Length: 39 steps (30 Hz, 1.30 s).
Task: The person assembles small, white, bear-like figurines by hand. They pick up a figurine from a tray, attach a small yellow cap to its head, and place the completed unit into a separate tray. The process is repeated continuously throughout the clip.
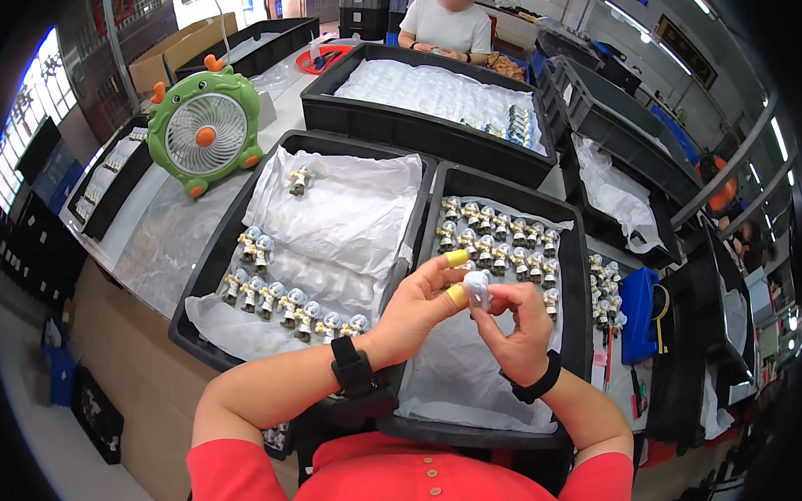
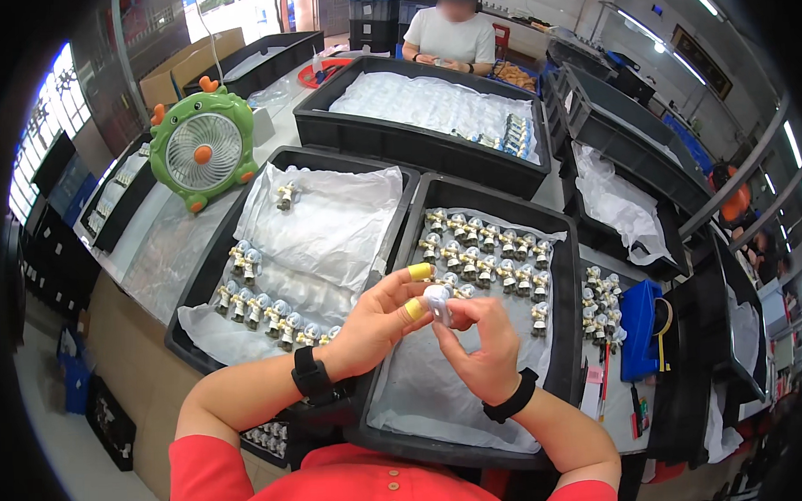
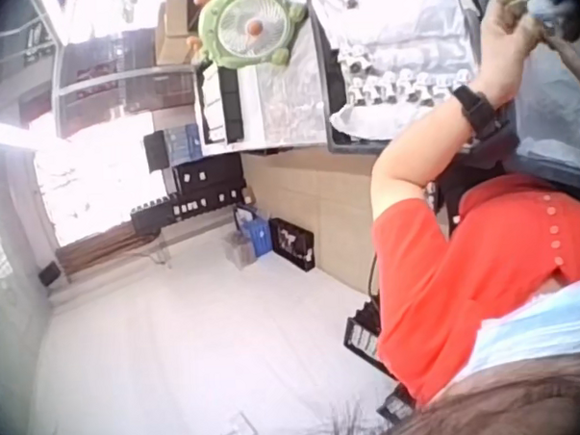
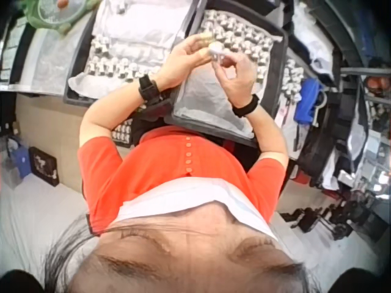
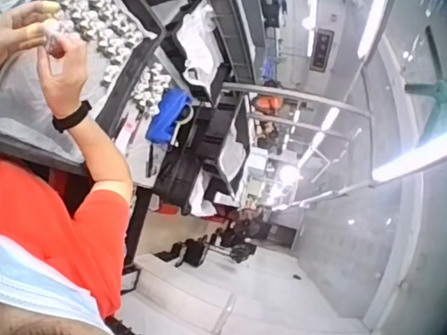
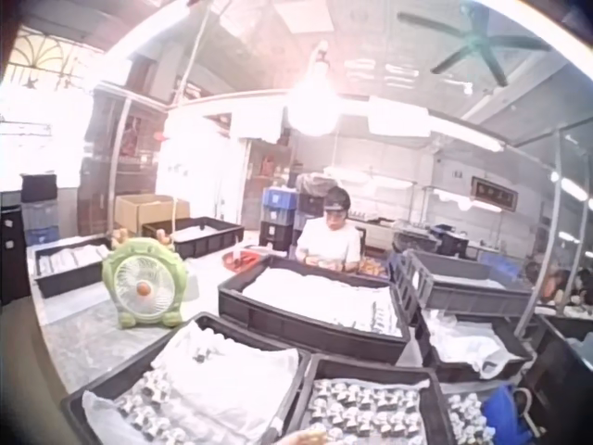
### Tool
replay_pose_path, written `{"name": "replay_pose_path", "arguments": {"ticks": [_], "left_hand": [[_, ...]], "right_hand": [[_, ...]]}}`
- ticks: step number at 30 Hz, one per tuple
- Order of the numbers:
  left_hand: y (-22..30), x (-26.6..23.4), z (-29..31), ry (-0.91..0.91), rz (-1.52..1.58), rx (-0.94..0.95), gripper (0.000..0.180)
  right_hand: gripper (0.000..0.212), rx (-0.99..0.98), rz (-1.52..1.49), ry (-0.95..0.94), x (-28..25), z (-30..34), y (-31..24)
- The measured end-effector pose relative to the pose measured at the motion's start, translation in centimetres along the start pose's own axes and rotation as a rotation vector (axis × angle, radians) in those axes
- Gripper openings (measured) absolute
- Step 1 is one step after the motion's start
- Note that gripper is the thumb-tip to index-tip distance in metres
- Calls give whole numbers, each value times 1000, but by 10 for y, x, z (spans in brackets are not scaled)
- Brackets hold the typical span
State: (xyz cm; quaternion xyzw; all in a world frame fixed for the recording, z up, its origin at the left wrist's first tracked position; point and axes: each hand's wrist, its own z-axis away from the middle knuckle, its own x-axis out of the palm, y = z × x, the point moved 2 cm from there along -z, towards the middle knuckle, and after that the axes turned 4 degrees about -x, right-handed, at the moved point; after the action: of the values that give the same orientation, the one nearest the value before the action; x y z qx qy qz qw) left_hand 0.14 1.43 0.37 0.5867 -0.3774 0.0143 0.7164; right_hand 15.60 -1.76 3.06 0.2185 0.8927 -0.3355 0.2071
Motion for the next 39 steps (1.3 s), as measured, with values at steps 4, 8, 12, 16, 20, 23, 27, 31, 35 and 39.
{"name": "replay_pose_path", "arguments": {"ticks": [4, 8, 12, 16, 20, 23, 27, 31, 35, 39], "left_hand": [[-11, -8, -3, -83, 148, -127, 39], [-17, -9, -2, -145, 262, -204, 39], [-15, -7, -1, -151, 295, -212, 37], [-14, -7, -1, -181, 321, -220, 37], [-16, -9, -3, -196, 349, -247, 37], [-18, -11, -5, -194, 352, -266, 38], [-18, -11, -5, -198, 368, -270, 38], [-17, -12, -5, -187, 365, -274, 37], [-17, -12, -5, -182, 371, -275, 36], [-16, -11, -5, -170, 374, -272, 36]], "right_hand": [[27, -94, 18, -92, 5, 2, -6], [25, 17, -106, -61, -1, 2, 0], [21, 123, -166, -4, -3, -1, 9], [20, 171, -278, -44, -2, 0, 10], [18, 230, -365, -49, 0, 2, 12], [18, 288, -445, -45, 2, 2, 16], [18, 318, -402, -60, 0, 4, 19], [18, 387, -454, -56, 2, 7, 22], [17, 397, -458, -54, 2, 6, 23], [17, 396, -456, -52, 2, 6, 24]]}}
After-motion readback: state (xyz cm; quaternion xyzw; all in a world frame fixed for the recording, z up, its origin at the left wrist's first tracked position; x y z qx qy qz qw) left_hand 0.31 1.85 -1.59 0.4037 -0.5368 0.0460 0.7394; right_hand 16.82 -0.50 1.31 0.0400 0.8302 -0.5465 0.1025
